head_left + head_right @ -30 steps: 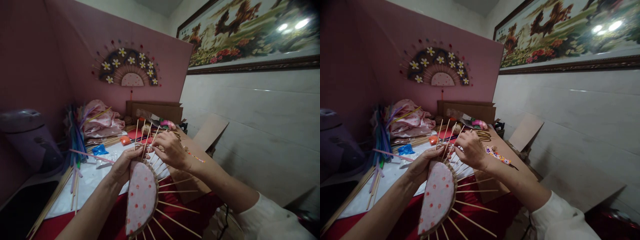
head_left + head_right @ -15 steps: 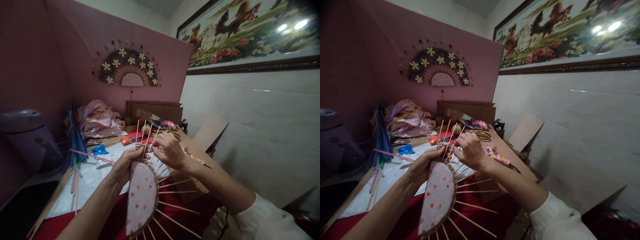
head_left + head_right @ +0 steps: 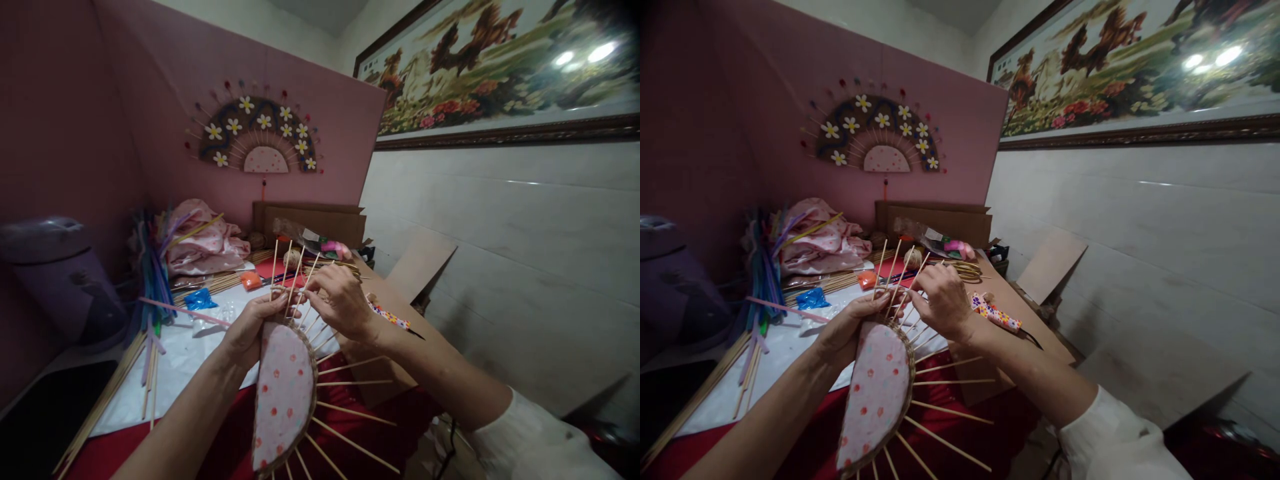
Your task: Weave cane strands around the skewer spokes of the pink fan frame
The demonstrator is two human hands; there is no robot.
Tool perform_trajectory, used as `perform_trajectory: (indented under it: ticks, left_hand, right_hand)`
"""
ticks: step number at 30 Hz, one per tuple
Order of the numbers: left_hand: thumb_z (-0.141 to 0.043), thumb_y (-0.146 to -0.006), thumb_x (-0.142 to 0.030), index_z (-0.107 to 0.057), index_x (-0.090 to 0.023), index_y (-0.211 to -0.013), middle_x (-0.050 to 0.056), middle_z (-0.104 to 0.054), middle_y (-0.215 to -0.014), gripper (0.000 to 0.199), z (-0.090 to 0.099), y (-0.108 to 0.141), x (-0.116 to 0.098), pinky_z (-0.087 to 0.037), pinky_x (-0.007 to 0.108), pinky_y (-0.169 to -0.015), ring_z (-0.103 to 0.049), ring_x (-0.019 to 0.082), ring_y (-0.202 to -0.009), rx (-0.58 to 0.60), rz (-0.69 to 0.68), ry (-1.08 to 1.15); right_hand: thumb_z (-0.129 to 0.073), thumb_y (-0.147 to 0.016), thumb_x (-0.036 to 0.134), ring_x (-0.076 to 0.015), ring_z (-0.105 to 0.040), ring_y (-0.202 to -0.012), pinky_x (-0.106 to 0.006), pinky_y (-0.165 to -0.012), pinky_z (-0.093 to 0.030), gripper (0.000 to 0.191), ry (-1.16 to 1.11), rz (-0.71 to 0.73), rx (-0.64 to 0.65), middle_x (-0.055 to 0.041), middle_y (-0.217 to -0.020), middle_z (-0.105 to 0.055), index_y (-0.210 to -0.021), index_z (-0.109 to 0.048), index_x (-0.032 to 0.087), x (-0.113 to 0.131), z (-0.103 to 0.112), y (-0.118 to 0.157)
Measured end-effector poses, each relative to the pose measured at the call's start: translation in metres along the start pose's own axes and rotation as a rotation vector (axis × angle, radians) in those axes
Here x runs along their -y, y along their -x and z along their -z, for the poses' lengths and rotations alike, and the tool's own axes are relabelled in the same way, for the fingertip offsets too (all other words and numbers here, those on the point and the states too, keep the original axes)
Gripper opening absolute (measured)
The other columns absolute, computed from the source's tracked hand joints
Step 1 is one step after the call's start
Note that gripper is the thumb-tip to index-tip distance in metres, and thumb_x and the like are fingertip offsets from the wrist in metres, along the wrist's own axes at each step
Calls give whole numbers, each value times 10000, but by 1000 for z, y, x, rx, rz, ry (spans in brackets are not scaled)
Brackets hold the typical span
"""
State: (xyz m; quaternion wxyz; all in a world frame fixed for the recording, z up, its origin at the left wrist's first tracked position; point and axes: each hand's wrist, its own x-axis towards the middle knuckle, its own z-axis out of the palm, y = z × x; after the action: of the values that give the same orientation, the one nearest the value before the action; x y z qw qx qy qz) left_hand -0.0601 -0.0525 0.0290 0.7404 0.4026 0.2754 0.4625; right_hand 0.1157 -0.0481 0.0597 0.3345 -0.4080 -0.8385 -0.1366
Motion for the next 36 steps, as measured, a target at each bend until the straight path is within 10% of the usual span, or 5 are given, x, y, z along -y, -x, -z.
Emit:
perform_trajectory:
  ticks: [10, 19, 29, 36]
  left_hand:
    - [-644, -717, -204, -662, -103, -910, 69, -674, -744, 218, -1, -2, -2, -463, 203, -523, -601, 120, -594, -52, -14, 9]
    - [-624, -706, -143, -656, -107, -908, 67, -679, -716, 208, 0, -3, -3, -496, 221, -536, -628, 139, -591, -69, 7, 43]
    - [-626, -700, -125, -668, -120, -875, 65, -695, -830, 180, 1, -2, -5, -511, 224, -552, -642, 138, -646, -107, -10, 71]
    - [-634, -699, -150, -660, -111, -912, 72, -690, -755, 218, 2, -3, -3, -501, 228, -545, -643, 152, -625, -80, 12, 61]
  right_hand:
    - [-461, -838, 251, -169, -533, -758, -288, -705, -377, 175, 33, -179, -84, -51, -778, -612, -740, -582, 172, -44, 38, 15]
    - [-524, -714, 286, -180, -571, -662, -257, -567, -371, 198, -7, -558, 672, -33, -703, -652, -785, -671, 174, -126, 42, 70]
    - [-470, -730, 233, -212, -562, -857, -300, -737, -404, 323, -111, -493, 504, -86, -980, -630, -1024, -578, 158, -120, 25, 93]
    - [-610, -630, 409, -115, -441, -517, -241, -487, -346, 321, -383, -833, 107, 17, -597, -501, -798, -568, 138, -128, 49, 83]
